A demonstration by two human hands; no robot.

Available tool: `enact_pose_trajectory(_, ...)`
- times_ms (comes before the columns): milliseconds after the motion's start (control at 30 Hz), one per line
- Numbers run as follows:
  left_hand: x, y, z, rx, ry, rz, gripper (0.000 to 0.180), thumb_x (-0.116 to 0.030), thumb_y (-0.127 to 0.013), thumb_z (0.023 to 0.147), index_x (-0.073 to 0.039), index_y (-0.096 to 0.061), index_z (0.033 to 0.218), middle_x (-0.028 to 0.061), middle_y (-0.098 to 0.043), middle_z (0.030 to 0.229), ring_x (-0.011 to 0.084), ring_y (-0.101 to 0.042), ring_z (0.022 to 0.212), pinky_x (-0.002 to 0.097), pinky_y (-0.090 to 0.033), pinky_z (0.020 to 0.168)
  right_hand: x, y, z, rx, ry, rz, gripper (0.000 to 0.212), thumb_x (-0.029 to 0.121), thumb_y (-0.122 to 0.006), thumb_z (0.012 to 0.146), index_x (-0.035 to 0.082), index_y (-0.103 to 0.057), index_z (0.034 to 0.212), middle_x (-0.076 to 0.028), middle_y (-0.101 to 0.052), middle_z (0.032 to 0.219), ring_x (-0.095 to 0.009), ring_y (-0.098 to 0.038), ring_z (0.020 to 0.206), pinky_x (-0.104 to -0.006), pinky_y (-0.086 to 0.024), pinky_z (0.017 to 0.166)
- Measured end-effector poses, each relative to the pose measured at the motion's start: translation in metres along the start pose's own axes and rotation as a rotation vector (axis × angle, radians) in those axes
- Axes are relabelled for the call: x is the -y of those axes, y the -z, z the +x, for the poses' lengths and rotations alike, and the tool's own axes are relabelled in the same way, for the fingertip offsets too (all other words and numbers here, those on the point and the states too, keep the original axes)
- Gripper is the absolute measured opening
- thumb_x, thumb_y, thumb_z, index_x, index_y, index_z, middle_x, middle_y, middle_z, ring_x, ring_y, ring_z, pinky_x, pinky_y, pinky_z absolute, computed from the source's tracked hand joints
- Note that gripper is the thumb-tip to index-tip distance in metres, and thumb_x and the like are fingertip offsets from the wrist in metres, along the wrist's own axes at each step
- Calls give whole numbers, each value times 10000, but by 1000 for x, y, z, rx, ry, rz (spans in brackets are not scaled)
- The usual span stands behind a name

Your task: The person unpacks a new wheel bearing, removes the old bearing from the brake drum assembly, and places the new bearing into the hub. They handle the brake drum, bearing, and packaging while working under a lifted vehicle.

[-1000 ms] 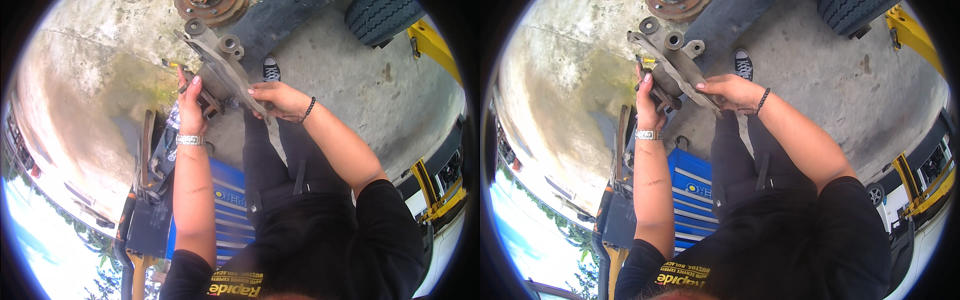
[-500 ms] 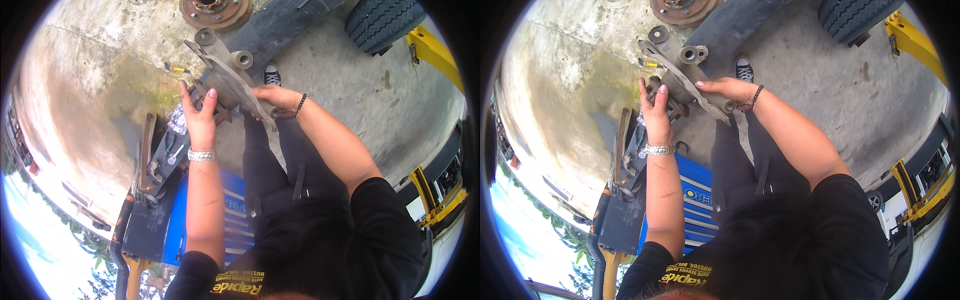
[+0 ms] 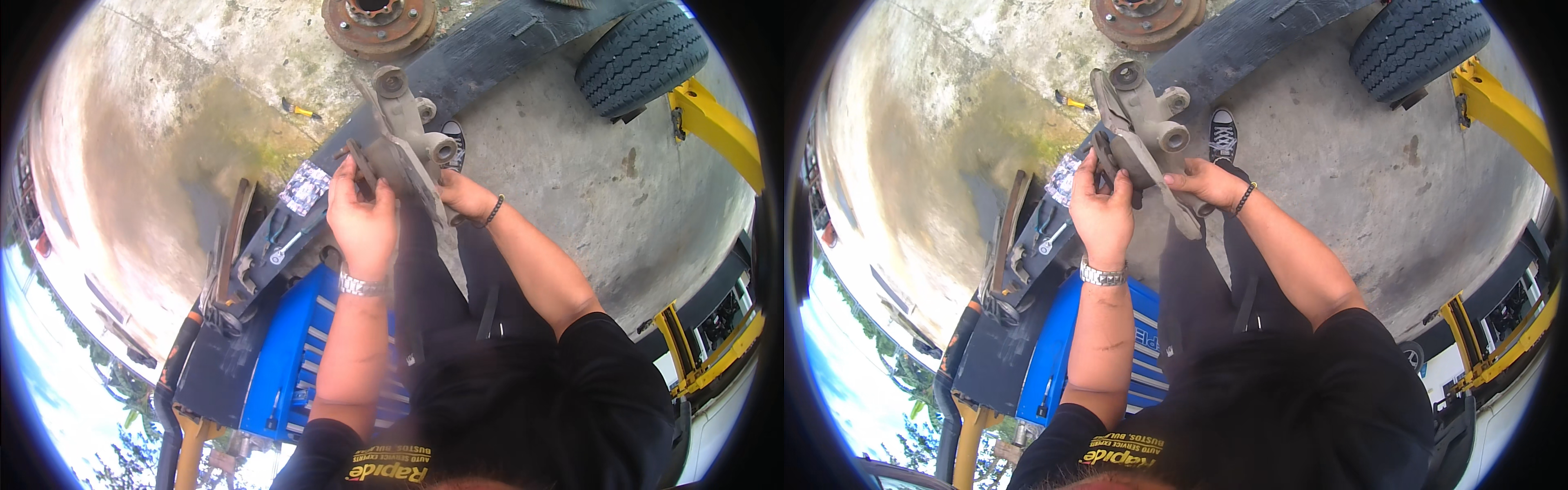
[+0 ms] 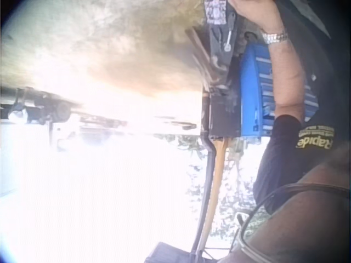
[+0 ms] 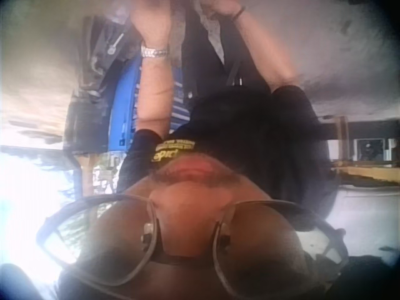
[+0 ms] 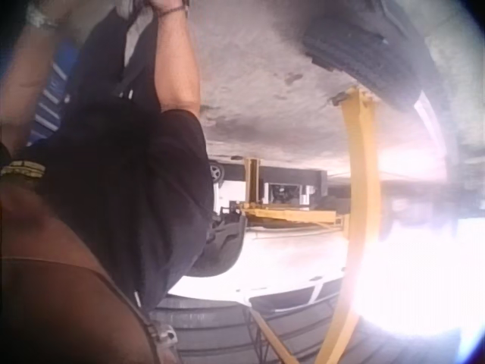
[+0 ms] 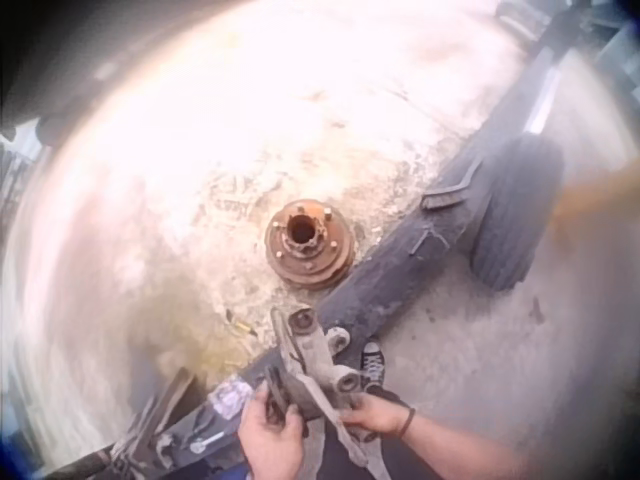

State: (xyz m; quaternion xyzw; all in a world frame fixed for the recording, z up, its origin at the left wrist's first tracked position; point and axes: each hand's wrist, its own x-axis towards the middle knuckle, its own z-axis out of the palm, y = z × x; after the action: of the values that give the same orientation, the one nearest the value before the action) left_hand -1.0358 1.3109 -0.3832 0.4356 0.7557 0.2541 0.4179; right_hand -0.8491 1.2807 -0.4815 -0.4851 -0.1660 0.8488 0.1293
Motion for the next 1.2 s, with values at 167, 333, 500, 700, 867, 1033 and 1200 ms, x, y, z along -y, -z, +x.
enact_pose_trajectory(167,23,29,17,230,64,-480,481,124,-662,931,88,-553,1397,125,-593,1355,188,-655,1171,313,-580,976,9,-43,-35,-149,278,106,746,391,-827,927,-84,-533,1421,-149,-667,1330,-212,-620,1231,-350,-475,1077)
enact_pose_trajectory(333,50,10,64,392,291,-781,345,-25,-658,980,38,-616,1316,115,-713,1199,189,-707,1029,327,-595,863,37,-50,-38,-513,358,-43,618,367,-871,879,-59,-658,1273,-152,-756,1187,-194,-700,1117,-355,-537,995)
enact_pose_trajectory(500,98,-30,98,387,505,-945,470,-335,-611,1034,0,-608,1364,138,-709,1238,241,-718,1039,380,-591,894,44,-36,-10,-743,256,-261,552,394,-878,849,-1,-725,1203,-159,-783,1146,-275,-745,1076,-382,-549,966)
enact_pose_trajectory(700,117,-10,124,424,400,-888,731,-576,-395,1108,34,-502,1496,161,-612,1419,279,-598,1288,405,-475,1089,34,-46,-1,-768,209,-189,650,415,-882,847,-71,-680,1229,-175,-767,1145,-252,-739,1059,-366,-568,932)
enact_pose_trajectory(867,58,51,113,-122,-169,-320,543,-427,-504,1113,-2,-595,1439,133,-671,1301,231,-600,1168,424,-456,1013,34,-64,7,-876,225,-262,687,449,-876,837,-90,-654,1200,-239,-755,1135,-304,-740,1085,-397,-562,946)
enact_pose_trajectory(1033,38,62,78,93,-648,499,500,-358,-812,923,-39,-728,1299,156,-767,1135,306,-665,1059,403,-509,977,18,-98,20,-1012,137,-439,623,483,-861,822,-64,-615,988,-225,-721,1014,-411,-714,995,-474,-546,919)
enact_pose_trajectory(1200,75,56,65,28,-189,398,529,-285,-783,953,83,-666,1316,234,-725,1141,361,-656,1098,423,-510,976,3,-138,46,-1069,88,-703,694,529,-850,806,-21,-556,1109,-225,-624,1163,-411,-660,1086,-532,-492,948)
